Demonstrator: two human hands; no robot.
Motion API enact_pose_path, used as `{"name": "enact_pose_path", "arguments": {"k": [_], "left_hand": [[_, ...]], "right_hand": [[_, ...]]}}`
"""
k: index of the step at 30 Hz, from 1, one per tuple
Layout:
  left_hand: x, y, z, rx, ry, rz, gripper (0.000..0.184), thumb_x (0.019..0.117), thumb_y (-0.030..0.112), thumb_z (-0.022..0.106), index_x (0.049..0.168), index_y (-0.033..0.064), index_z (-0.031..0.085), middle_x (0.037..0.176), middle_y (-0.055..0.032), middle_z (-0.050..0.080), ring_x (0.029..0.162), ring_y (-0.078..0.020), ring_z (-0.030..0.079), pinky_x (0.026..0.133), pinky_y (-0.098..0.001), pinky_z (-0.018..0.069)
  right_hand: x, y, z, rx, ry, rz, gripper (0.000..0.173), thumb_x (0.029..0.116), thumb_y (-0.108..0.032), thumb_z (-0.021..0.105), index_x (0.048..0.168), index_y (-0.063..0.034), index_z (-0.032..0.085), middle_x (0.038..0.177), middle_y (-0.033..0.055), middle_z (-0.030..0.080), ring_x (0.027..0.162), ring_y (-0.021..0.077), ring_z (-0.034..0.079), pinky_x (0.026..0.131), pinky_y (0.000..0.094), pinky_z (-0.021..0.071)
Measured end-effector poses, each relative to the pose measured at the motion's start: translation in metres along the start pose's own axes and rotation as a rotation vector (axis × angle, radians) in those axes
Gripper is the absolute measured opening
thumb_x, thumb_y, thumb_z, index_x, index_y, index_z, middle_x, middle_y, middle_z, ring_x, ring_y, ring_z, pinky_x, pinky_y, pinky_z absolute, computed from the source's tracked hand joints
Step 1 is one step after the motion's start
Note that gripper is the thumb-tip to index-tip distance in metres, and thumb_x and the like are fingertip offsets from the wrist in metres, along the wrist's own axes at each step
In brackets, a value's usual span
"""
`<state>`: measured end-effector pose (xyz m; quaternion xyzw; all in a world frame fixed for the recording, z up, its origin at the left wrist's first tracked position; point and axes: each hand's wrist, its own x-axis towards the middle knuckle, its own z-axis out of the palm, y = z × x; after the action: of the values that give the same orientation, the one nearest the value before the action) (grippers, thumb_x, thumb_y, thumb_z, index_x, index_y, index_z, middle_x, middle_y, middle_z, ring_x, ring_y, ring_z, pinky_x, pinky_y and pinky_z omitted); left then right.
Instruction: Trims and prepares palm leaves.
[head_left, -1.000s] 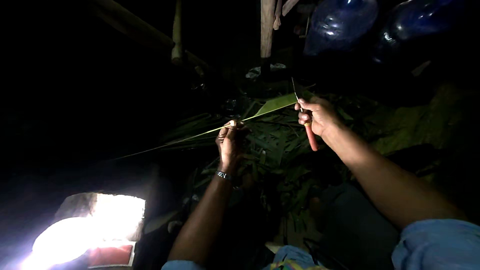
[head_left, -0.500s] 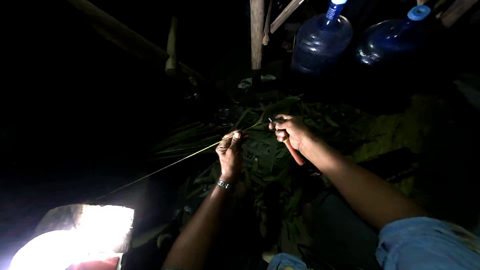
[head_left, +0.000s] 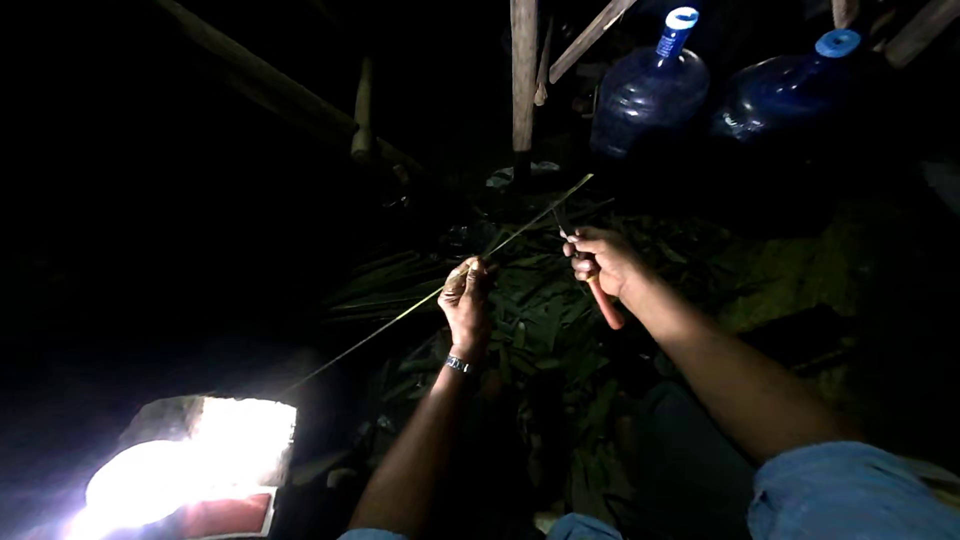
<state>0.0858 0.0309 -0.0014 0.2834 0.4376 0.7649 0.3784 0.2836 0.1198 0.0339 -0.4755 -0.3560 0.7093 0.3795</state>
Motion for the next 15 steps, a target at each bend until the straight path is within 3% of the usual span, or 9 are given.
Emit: {"name": "enact_pose_path", "arguments": {"k": [7, 10, 12, 14, 15], "left_hand": [[-0.001, -0.004, 0.01, -0.222, 0.13, -0.25, 0.018, 0.1049, 0.003, 0.05, 0.108, -0.0026, 0.066, 0.095, -0.0119, 0.073, 0.08, -0.0189, 0.071, 0.078, -0.0328, 0.0608], [-0.001, -0.004, 0.01, -0.266, 0.123, -0.304, 0.019, 0.1059, 0.005, 0.048, 0.109, -0.0001, 0.066, 0.096, -0.0108, 0.072, 0.079, -0.0173, 0.07, 0.075, -0.0309, 0.0606], [-0.002, -0.004, 0.011, -0.24, 0.11, -0.311, 0.02, 0.1057, 0.007, 0.049, 0.11, -0.0004, 0.067, 0.098, -0.0118, 0.072, 0.079, -0.0184, 0.069, 0.075, -0.0323, 0.0602], [-0.006, -0.004, 0.014, -0.204, 0.067, -0.307, 0.022, 0.1061, 0.009, 0.049, 0.109, 0.0004, 0.069, 0.099, -0.0106, 0.072, 0.083, -0.0179, 0.069, 0.079, -0.0332, 0.0593], [-0.008, -0.004, 0.016, -0.195, 0.043, -0.307, 0.023, 0.1061, 0.009, 0.049, 0.109, 0.0, 0.069, 0.1, -0.0108, 0.073, 0.086, -0.0183, 0.07, 0.081, -0.0344, 0.0589]], "right_hand": [[-0.019, 0.023, 0.034, 0.277, 0.216, -0.174, 0.01, 0.1105, -0.014, 0.043, 0.109, -0.0091, 0.052, 0.076, 0.0005, 0.056, 0.045, 0.0042, 0.042, 0.041, 0.0167, 0.039], [-0.025, 0.034, 0.035, 0.263, 0.113, -0.281, 0.01, 0.11, -0.014, 0.043, 0.104, -0.012, 0.051, 0.069, 0.0002, 0.054, 0.043, 0.0049, 0.041, 0.041, 0.018, 0.0402], [-0.03, 0.04, 0.037, 0.106, -0.07, -0.306, 0.012, 0.1063, -0.009, 0.042, 0.113, -0.0106, 0.053, 0.067, 0.0009, 0.057, 0.043, 0.0046, 0.044, 0.042, 0.0183, 0.0405], [-0.036, 0.039, 0.043, -0.091, -0.177, -0.232, 0.032, 0.1047, -0.005, 0.049, 0.137, -0.0054, 0.054, 0.078, 0.0052, 0.063, 0.048, 0.0046, 0.047, 0.045, 0.0177, 0.0406], [-0.037, 0.039, 0.047, -0.164, -0.179, -0.186, 0.038, 0.1045, -0.004, 0.052, 0.142, -0.0054, 0.053, 0.083, 0.0055, 0.064, 0.051, 0.0047, 0.047, 0.046, 0.0179, 0.0401]]}}
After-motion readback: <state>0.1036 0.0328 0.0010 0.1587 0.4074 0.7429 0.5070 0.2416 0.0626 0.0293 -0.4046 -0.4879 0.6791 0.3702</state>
